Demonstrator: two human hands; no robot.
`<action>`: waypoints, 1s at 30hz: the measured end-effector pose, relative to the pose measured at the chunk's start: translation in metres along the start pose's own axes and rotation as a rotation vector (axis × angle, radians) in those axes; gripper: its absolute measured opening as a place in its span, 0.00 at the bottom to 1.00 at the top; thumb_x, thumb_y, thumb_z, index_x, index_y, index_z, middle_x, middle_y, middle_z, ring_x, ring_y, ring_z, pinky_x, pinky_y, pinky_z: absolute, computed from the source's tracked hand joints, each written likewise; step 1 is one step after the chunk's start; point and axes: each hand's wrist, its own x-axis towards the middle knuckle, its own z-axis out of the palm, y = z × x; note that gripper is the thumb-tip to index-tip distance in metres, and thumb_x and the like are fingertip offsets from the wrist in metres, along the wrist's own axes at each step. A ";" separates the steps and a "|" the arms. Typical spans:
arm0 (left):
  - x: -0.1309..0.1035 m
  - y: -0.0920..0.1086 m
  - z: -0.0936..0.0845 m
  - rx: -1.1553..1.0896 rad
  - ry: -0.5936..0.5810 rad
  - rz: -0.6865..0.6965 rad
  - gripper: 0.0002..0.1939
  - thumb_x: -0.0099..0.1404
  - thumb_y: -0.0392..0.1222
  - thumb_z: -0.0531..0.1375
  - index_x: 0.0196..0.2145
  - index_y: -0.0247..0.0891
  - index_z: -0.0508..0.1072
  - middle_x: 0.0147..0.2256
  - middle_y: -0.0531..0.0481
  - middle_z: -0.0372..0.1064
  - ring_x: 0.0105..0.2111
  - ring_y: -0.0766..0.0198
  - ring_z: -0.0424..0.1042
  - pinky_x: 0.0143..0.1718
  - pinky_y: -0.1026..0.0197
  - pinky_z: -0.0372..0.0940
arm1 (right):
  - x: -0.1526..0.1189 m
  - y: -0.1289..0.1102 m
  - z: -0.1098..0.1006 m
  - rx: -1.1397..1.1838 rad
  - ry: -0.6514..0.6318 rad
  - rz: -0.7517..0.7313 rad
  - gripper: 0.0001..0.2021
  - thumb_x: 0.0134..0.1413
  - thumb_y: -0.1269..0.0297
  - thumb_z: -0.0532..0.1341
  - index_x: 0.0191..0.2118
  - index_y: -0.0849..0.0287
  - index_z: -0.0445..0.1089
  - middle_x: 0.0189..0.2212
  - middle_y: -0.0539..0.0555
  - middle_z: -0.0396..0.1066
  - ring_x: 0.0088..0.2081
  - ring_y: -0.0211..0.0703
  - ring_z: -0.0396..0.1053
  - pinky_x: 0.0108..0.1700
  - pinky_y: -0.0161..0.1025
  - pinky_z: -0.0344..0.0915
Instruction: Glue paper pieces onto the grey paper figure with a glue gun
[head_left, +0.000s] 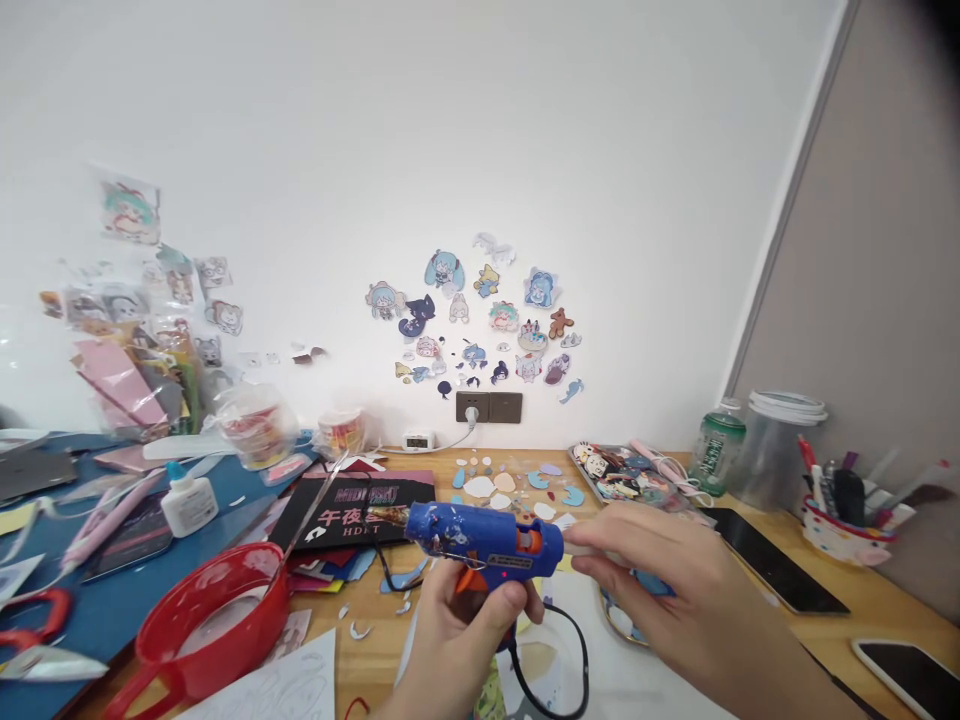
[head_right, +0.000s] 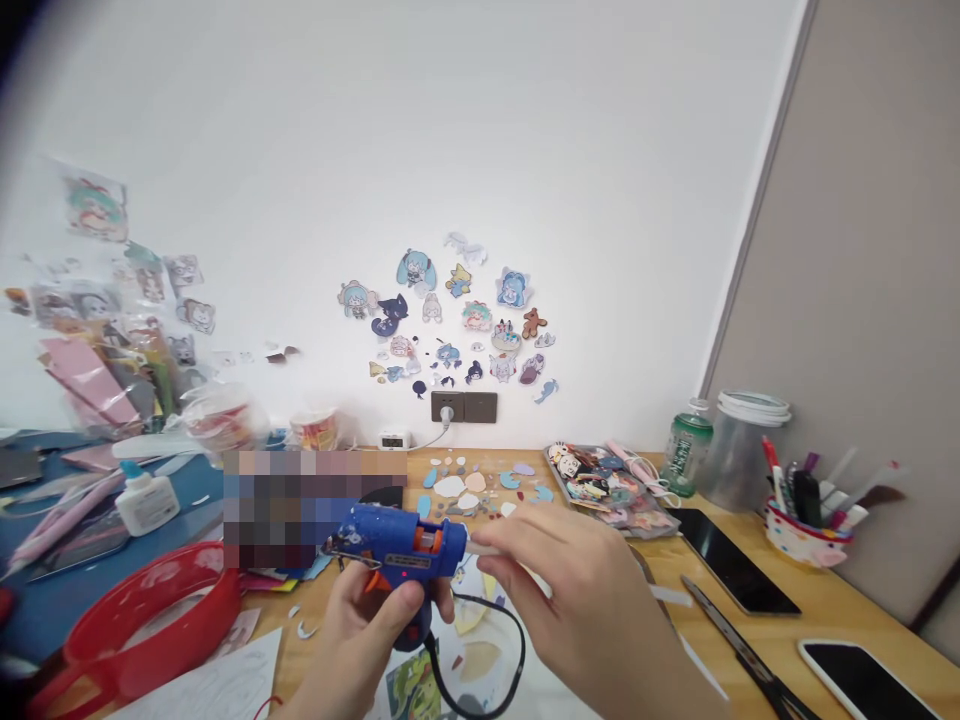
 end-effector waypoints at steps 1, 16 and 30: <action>0.000 0.000 0.000 0.003 -0.003 -0.011 0.20 0.54 0.55 0.65 0.33 0.35 0.69 0.23 0.49 0.73 0.20 0.71 0.64 0.21 0.71 0.55 | 0.000 0.000 0.000 -0.026 0.016 -0.019 0.06 0.57 0.70 0.57 0.38 0.54 0.69 0.30 0.48 0.73 0.31 0.37 0.69 0.31 0.34 0.63; -0.001 0.001 -0.002 0.053 -0.027 -0.059 0.15 0.54 0.50 0.66 0.31 0.34 0.74 0.23 0.49 0.74 0.23 0.70 0.68 0.24 0.71 0.59 | -0.003 0.004 0.000 -0.217 -0.062 -0.134 0.12 0.57 0.77 0.50 0.35 0.59 0.68 0.25 0.52 0.68 0.27 0.41 0.65 0.27 0.37 0.58; -0.002 0.002 -0.001 0.011 0.046 -0.033 0.18 0.53 0.53 0.66 0.33 0.35 0.73 0.25 0.47 0.75 0.26 0.64 0.72 0.26 0.68 0.63 | -0.002 0.002 0.006 -0.108 0.001 -0.072 0.12 0.59 0.69 0.55 0.48 0.55 0.61 0.40 0.51 0.71 0.42 0.39 0.68 0.42 0.36 0.64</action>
